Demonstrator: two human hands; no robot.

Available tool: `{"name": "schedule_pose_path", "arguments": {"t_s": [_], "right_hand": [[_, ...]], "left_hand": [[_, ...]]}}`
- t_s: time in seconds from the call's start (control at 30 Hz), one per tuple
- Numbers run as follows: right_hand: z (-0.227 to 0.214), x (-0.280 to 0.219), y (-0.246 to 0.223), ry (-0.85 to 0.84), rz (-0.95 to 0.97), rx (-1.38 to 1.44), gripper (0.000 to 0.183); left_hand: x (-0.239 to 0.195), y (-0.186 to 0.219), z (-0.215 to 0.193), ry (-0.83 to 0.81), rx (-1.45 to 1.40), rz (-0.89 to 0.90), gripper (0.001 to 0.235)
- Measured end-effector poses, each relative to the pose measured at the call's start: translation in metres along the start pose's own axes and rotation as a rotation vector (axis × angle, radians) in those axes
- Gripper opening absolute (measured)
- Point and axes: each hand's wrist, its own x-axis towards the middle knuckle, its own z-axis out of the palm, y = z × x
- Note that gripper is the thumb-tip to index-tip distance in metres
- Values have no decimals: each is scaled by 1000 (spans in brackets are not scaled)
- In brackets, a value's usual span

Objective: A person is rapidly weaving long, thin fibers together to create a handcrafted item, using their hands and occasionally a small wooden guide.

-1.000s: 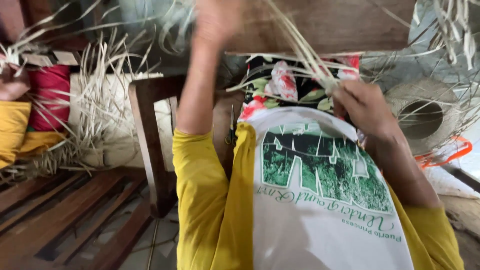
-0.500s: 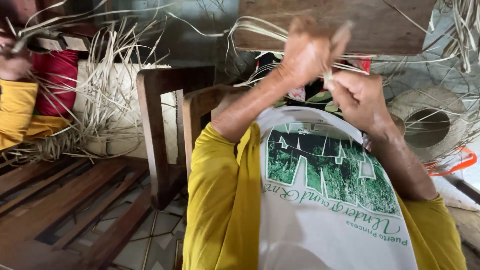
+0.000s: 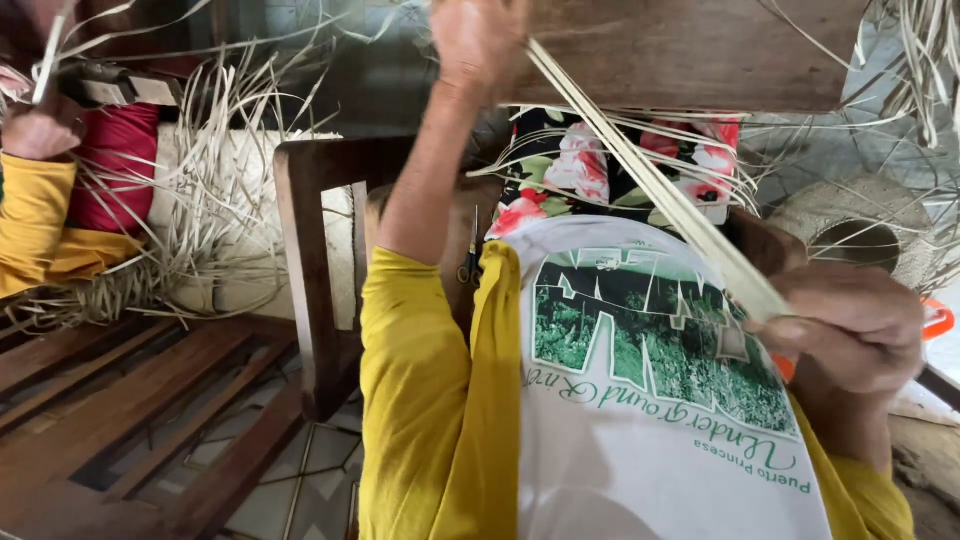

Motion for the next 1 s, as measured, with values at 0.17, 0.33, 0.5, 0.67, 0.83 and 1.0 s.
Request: {"name": "schedule_pose_path", "arguments": {"t_s": [0.17,0.33,0.5,0.67,0.83,1.0], "right_hand": [[-25,-25,1,10,181,71,14],[12,52,-2,298,396,237,34],[26,72,42,440,750,919,12],[24,66,68,376,685,1088,14],[38,78,67,323,676,717,27],[62,78,22,196,554,27,40]], "left_hand": [[-6,14,2,-205,-782,228,33],[-37,42,7,-472,-1783,506,39],[-147,139,-54,427,-1173,794,15],[-147,156,-38,708,-1092,803,19],[-118,158,6,125,-2425,504,82],[-18,62,91,1009,-723,104,101]]}}
